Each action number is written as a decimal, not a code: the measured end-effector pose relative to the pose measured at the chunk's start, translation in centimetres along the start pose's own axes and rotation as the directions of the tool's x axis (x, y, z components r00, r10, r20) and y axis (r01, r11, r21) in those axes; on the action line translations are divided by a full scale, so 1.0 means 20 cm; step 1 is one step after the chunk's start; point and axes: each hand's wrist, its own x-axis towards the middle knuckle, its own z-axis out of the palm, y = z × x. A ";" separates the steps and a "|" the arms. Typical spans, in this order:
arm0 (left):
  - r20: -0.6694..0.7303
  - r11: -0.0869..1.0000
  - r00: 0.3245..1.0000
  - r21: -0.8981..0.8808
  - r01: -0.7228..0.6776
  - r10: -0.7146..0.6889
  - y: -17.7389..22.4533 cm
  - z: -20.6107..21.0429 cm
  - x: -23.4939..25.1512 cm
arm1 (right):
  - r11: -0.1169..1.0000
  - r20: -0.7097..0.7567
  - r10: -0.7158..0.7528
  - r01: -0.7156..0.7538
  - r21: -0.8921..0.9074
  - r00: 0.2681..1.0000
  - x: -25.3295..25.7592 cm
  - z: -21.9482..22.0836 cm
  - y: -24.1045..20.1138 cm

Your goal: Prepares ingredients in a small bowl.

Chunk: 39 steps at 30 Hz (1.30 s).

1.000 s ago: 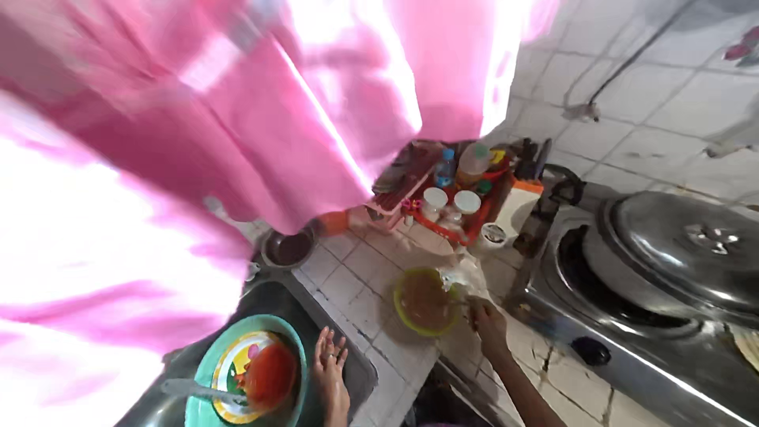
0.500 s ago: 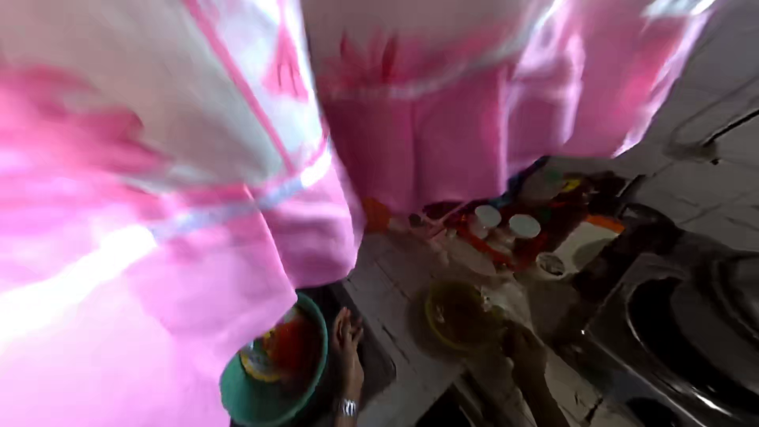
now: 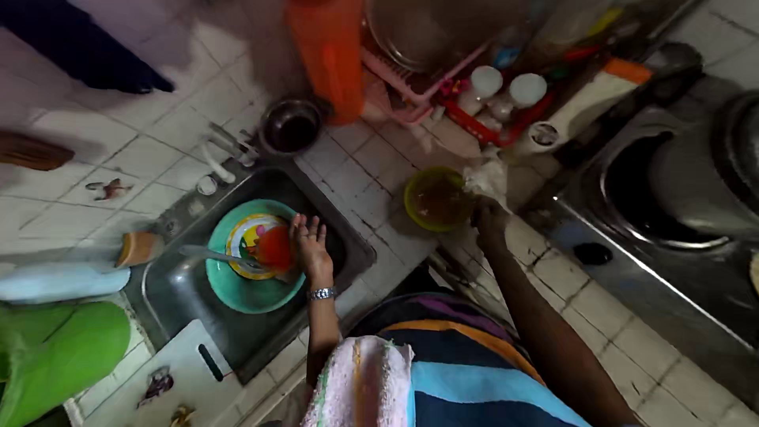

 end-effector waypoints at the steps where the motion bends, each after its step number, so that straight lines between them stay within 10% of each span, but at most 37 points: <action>1: 0.015 1.000 1.000 0.005 -0.008 0.008 0.01 -0.01 0.00 | 1.000 0.012 -0.009 0.009 0.008 1.000 0.00 -0.01 0.01; 21: 0.134 0.993 0.988 0.102 0.059 -0.073 -0.11 0.06 -0.11 | 0.907 0.034 0.195 -0.193 0.374 0.980 -0.07 -0.13 0.03; 26: 0.150 0.990 0.986 0.130 0.053 -0.072 -0.12 0.04 -0.09 | 0.961 0.013 -0.124 0.117 0.252 0.992 -0.11 -0.22 -0.08; 33: 0.139 0.991 0.987 0.119 0.064 -0.080 -0.14 0.05 -0.10 | 0.785 0.071 -0.585 0.586 -0.201 0.808 -0.14 -0.14 0.07; 39: 0.134 0.990 0.988 0.126 0.065 -0.082 -0.13 0.06 -0.11 | 0.882 0.006 -0.441 0.434 -0.181 0.898 -0.12 -0.14 0.14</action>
